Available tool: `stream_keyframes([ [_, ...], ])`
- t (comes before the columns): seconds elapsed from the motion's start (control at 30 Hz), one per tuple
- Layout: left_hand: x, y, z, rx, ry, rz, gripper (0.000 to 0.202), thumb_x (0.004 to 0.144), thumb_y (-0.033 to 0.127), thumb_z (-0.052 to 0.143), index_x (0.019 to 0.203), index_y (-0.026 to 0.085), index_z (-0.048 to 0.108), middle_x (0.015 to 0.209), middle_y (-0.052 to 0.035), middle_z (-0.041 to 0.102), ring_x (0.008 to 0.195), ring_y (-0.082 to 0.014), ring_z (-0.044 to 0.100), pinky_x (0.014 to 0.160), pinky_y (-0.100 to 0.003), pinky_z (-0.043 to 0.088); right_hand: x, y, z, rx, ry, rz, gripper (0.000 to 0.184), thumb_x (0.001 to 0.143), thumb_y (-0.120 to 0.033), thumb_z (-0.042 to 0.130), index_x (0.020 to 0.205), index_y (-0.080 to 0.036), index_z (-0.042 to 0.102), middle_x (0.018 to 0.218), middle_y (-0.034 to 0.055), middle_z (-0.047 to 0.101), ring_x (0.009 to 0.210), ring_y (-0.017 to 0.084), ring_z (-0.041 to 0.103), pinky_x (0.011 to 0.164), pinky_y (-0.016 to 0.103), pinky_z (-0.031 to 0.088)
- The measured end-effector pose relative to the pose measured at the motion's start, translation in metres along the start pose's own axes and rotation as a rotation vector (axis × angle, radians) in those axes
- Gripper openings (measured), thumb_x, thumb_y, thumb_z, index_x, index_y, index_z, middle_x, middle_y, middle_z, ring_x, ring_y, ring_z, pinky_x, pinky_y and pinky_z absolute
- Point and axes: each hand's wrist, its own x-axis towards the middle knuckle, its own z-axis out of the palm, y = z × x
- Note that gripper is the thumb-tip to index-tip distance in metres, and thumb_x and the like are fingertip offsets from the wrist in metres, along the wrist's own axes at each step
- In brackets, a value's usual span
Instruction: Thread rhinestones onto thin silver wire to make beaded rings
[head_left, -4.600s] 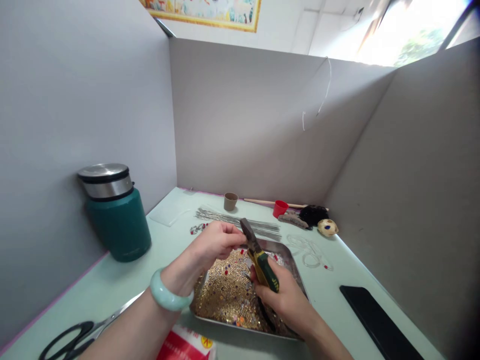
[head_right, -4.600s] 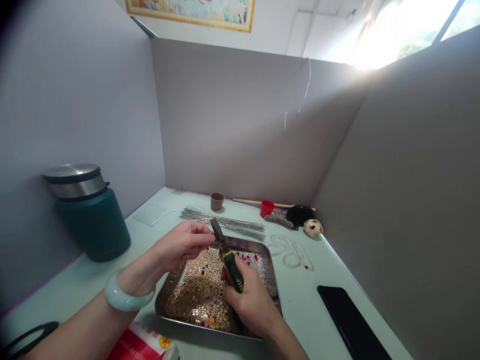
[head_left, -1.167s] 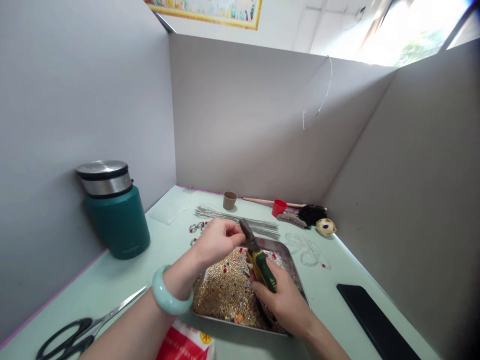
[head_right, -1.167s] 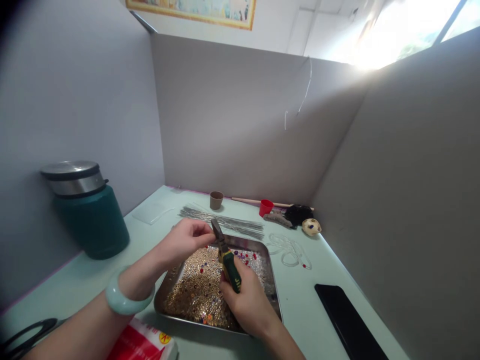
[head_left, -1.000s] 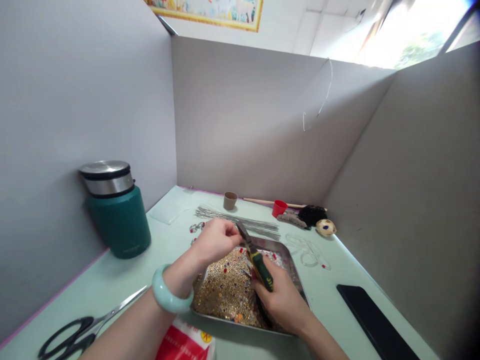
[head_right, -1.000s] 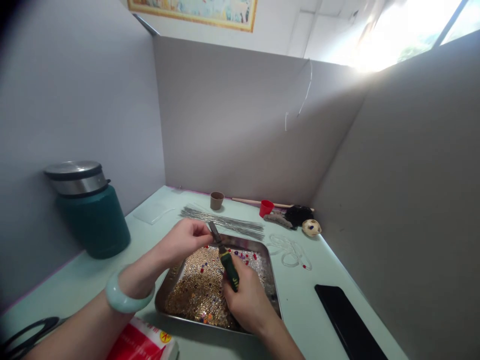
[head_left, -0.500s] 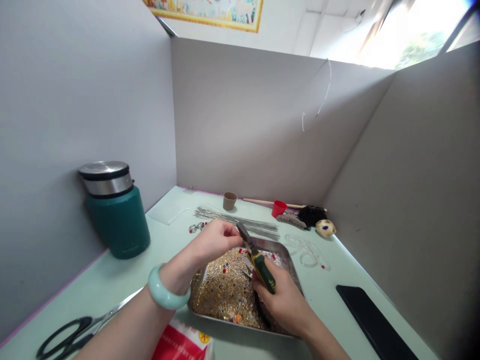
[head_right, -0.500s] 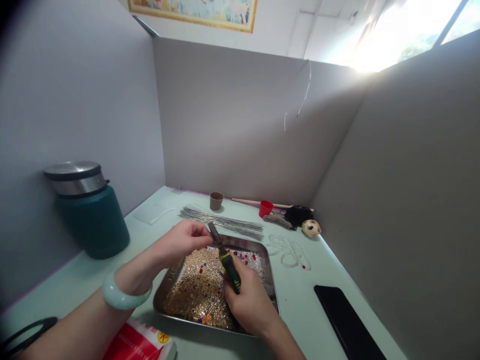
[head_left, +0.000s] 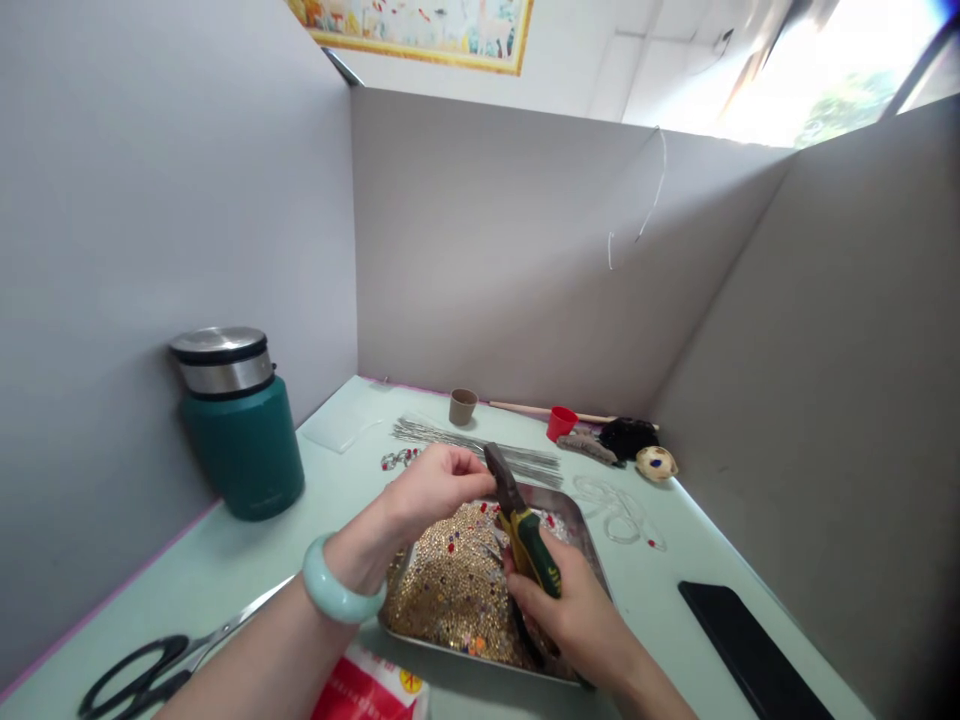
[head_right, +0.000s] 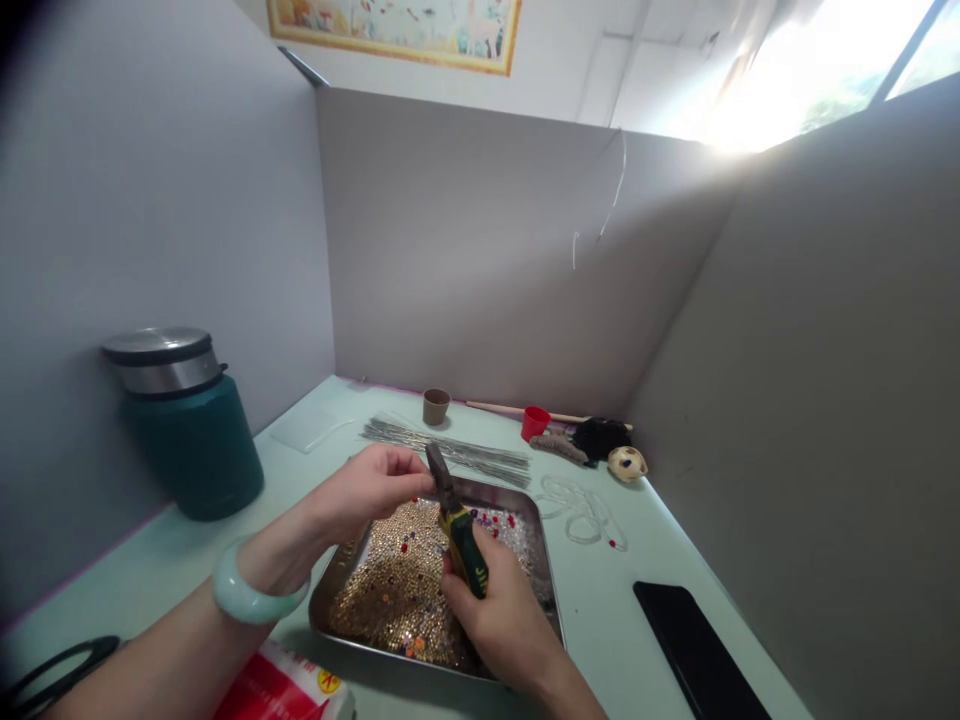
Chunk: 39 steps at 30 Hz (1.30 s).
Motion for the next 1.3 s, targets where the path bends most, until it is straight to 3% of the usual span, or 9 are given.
stream_keyframes([
  [0.1, 0.001, -0.002, 0.004, 0.315, 0.204, 0.067, 0.011, 0.067, 0.021, 0.053, 0.057, 0.018, 0.055, 0.05, 0.0021, 0.048, 0.049, -0.0108, 0.038, 0.05, -0.026, 0.026, 0.004, 0.003, 0.005, -0.123, 0.143, -0.087, 0.037, 0.073, -0.008, 0.049, 0.108, -0.018, 0.055, 0.098, 0.0056, 0.062, 0.092, 0.02, 0.055, 0.082, 0.03, 0.041],
  [0.17, 0.002, -0.005, 0.007, 0.44, 0.26, 0.087, 0.013, 0.067, 0.02, 0.051, 0.055, 0.018, 0.057, 0.05, 0.0011, 0.051, 0.051, -0.0123, 0.042, 0.052, -0.026, 0.028, 0.007, 0.006, 0.008, -0.13, 0.154, -0.083, 0.049, 0.07, -0.005, 0.048, 0.117, -0.019, 0.052, 0.105, 0.0065, 0.062, 0.096, 0.021, 0.055, 0.085, 0.032, 0.04],
  [0.3, 0.007, -0.01, 0.005, 0.407, 0.25, 0.056, 0.014, 0.068, 0.023, 0.051, 0.059, 0.018, 0.061, 0.054, 0.0002, 0.057, 0.053, -0.0136, 0.047, 0.052, -0.026, 0.031, 0.008, 0.009, 0.008, 0.097, 0.007, 0.095, 0.03, 0.072, -0.012, 0.051, 0.101, -0.016, 0.058, 0.085, 0.0034, 0.064, 0.075, 0.019, 0.059, 0.068, 0.029, 0.045],
  [0.43, 0.01, -0.014, 0.001, 0.312, 0.202, 0.009, 0.015, 0.069, 0.027, 0.054, 0.062, 0.016, 0.063, 0.057, -0.0014, 0.059, 0.055, -0.014, 0.049, 0.053, -0.027, 0.033, 0.007, 0.007, 0.004, 0.409, -0.13, 0.195, 0.028, 0.07, -0.016, 0.056, 0.098, -0.014, 0.06, 0.085, 0.0044, 0.067, 0.08, 0.019, 0.062, 0.075, 0.03, 0.046],
  [0.53, 0.01, -0.015, -0.001, 0.305, 0.192, -0.015, 0.016, 0.069, 0.028, 0.054, 0.063, 0.016, 0.063, 0.057, -0.0016, 0.058, 0.055, -0.0141, 0.048, 0.053, -0.027, 0.033, 0.006, 0.004, 0.003, 0.465, -0.147, 0.191, 0.03, 0.07, -0.014, 0.055, 0.1, -0.014, 0.061, 0.086, 0.0043, 0.067, 0.081, 0.019, 0.062, 0.077, 0.03, 0.045],
  [0.8, 0.009, -0.013, -0.001, 0.196, 0.16, -0.032, 0.014, 0.068, 0.027, 0.054, 0.063, 0.016, 0.061, 0.058, -0.0014, 0.056, 0.055, -0.0134, 0.046, 0.054, -0.028, 0.033, 0.007, 0.011, 0.009, 0.305, -0.068, 0.131, 0.027, 0.073, -0.014, 0.055, 0.099, -0.016, 0.059, 0.088, 0.0045, 0.066, 0.083, 0.02, 0.061, 0.075, 0.031, 0.046],
  [1.0, 0.009, -0.013, -0.003, 0.227, 0.174, -0.015, 0.015, 0.068, 0.028, 0.054, 0.063, 0.016, 0.061, 0.058, -0.001, 0.057, 0.056, -0.0135, 0.047, 0.053, -0.027, 0.033, 0.007, 0.013, 0.011, 0.174, -0.024, 0.104, 0.022, 0.075, -0.015, 0.051, 0.096, -0.018, 0.058, 0.089, 0.0029, 0.064, 0.071, 0.016, 0.058, 0.06, 0.026, 0.045],
  [1.17, 0.004, -0.009, 0.0, 0.384, 0.225, -0.008, 0.014, 0.068, 0.025, 0.052, 0.06, 0.018, 0.061, 0.055, -0.0001, 0.057, 0.054, -0.0142, 0.048, 0.052, -0.026, 0.031, 0.008, 0.009, 0.014, -0.015, 0.054, 0.028, 0.029, 0.072, -0.009, 0.048, 0.097, -0.019, 0.058, 0.086, 0.0027, 0.064, 0.084, 0.02, 0.058, 0.078, 0.031, 0.044],
  [1.3, 0.0, -0.005, 0.006, 0.543, 0.319, 0.094, 0.015, 0.068, 0.021, 0.05, 0.055, 0.019, 0.058, 0.051, 0.0002, 0.053, 0.051, -0.0141, 0.045, 0.052, -0.027, 0.027, 0.007, 0.007, 0.017, -0.089, 0.157, -0.069, 0.042, 0.07, -0.007, 0.048, 0.11, -0.019, 0.055, 0.102, 0.0067, 0.063, 0.103, 0.024, 0.054, 0.091, 0.036, 0.04],
])
